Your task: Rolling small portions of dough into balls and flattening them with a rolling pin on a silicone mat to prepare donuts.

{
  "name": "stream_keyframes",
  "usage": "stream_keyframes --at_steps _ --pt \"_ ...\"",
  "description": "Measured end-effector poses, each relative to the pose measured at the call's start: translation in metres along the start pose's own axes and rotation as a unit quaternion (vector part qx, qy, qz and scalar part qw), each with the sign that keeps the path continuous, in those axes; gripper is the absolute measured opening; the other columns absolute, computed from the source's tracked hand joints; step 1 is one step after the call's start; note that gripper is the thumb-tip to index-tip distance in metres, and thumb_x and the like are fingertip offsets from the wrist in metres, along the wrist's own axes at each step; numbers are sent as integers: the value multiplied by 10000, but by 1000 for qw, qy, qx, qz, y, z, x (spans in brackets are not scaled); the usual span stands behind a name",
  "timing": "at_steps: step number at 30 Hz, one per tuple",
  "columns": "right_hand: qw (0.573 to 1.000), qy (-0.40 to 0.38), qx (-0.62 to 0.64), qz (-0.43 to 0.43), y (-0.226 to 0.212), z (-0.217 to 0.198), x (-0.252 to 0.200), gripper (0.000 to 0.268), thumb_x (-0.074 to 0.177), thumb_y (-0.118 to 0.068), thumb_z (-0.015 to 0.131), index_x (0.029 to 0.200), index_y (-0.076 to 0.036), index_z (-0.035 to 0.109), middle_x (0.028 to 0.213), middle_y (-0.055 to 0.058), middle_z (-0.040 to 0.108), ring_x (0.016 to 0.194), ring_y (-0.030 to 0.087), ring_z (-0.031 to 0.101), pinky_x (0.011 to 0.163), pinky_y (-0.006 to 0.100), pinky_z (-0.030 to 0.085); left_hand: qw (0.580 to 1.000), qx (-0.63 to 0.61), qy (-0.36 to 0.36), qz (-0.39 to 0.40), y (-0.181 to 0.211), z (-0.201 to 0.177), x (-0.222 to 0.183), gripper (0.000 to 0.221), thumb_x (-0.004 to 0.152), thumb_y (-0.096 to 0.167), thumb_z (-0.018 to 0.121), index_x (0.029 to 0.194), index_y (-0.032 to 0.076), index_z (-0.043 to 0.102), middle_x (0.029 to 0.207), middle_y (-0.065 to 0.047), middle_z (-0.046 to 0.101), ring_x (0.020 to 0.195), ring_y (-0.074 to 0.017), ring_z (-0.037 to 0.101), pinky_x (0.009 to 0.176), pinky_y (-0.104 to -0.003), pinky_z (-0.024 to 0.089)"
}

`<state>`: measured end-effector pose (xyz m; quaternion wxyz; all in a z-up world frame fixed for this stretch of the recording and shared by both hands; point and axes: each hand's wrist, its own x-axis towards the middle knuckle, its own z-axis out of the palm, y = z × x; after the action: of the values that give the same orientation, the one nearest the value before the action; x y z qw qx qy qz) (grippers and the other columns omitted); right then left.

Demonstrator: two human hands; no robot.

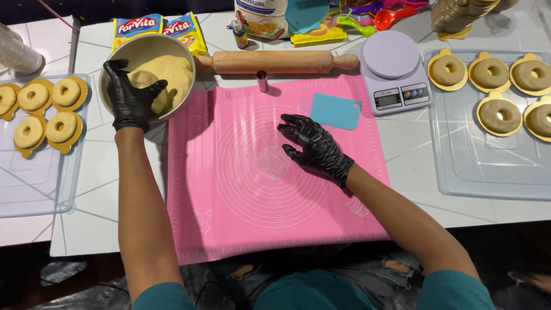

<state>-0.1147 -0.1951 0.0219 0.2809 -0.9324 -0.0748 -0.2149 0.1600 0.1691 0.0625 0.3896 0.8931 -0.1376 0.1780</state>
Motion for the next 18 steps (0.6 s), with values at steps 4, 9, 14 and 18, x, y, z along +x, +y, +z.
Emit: stream_keyframes --at_steps 4,9,14,18 --pt "1000 -22 -8 12 2 -2 0 449 877 -340 753 1317 -287 676 1443 -27 577 1249 279 607 953 430 570 999 36 5 26 30 -11 -1 892 739 318 1095 1321 61 470 1228 -203 598 1213 -425 574 1034 -494 468" --pt "999 -30 -18 17 1 0 0 446 875 -348 751 1312 -306 672 1459 -33 559 1274 264 590 957 428 563 983 61 -158 -69 77 -34 -16 961 500 342 1030 1329 89 613 1596 -330 248 1425 -524 394 1195 -579 344" --pt "998 -55 -22 27 6 1 1 474 862 -356 750 1326 -321 659 1474 -35 541 1282 276 582 972 447 554 988 62 -140 -13 36 -24 -9 713 648 278 1009 1169 85 564 1227 -149 699 1189 -406 624 1018 -480 486" --pt "997 -58 4 47 9 2 -1 458 877 -348 750 1326 -338 663 1487 -51 531 1294 269 575 993 435 544 994 -100 -33 16 19 -16 -4 882 638 122 1076 1225 78 418 1309 -127 569 1261 -324 550 1081 -451 447"
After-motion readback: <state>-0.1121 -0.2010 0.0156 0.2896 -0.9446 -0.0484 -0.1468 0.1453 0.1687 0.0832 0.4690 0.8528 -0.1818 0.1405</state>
